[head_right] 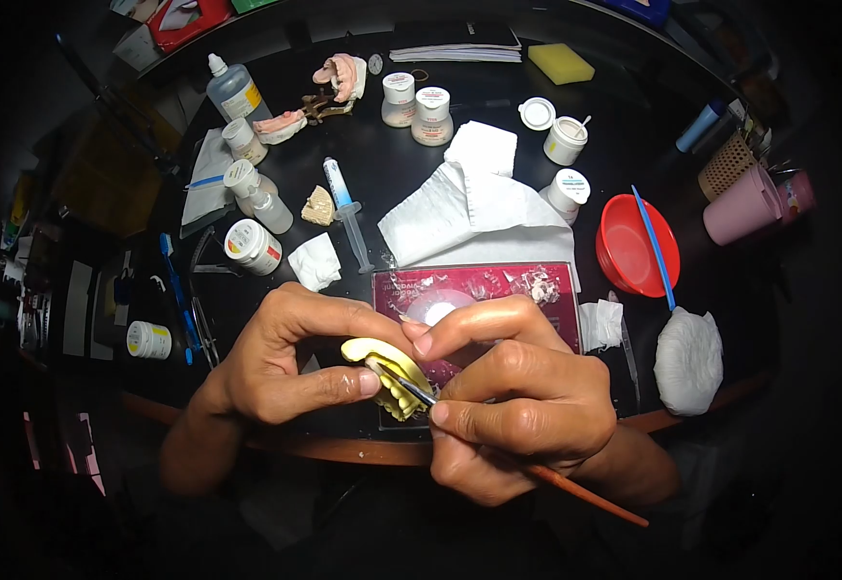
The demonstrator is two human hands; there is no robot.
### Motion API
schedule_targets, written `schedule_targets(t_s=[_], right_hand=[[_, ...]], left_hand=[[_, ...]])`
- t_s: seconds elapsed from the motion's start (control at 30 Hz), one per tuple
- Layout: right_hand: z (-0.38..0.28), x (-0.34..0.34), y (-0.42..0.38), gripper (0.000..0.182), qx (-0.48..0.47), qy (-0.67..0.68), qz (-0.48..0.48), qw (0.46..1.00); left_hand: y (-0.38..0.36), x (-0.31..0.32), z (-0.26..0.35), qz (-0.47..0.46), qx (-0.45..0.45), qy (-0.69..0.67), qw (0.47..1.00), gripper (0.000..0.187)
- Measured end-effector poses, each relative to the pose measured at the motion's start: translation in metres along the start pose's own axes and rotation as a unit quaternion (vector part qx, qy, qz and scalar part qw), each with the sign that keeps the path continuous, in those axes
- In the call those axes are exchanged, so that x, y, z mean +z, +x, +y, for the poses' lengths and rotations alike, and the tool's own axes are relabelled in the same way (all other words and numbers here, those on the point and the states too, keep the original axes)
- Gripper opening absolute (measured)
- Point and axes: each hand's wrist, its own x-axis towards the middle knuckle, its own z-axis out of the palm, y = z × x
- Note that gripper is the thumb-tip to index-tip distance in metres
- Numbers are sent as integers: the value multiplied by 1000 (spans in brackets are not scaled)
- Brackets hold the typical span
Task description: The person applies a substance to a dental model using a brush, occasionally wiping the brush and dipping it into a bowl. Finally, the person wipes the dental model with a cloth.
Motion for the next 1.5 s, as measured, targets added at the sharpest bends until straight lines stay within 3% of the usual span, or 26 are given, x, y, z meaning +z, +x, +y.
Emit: schedule_targets(t_s=[0.5,0.8,1.43,1.5], right_hand=[[0,1,0,25,-14,-26,-5,1000],[1,0,-5,27,-11,-9,19,1000],[-1,-1,-4,26,-15,-23,24,999],[-2,-6,-4,23,-14,-26,-9,1000]], left_hand=[[-1,-1,0,-2,0,10,1000,34],[-2,2,2,13,-64,-124,990,34],[-2,3,-7,24,-15,-63,998,35],[-1,4,-6,33,-10,-59,998,33]])
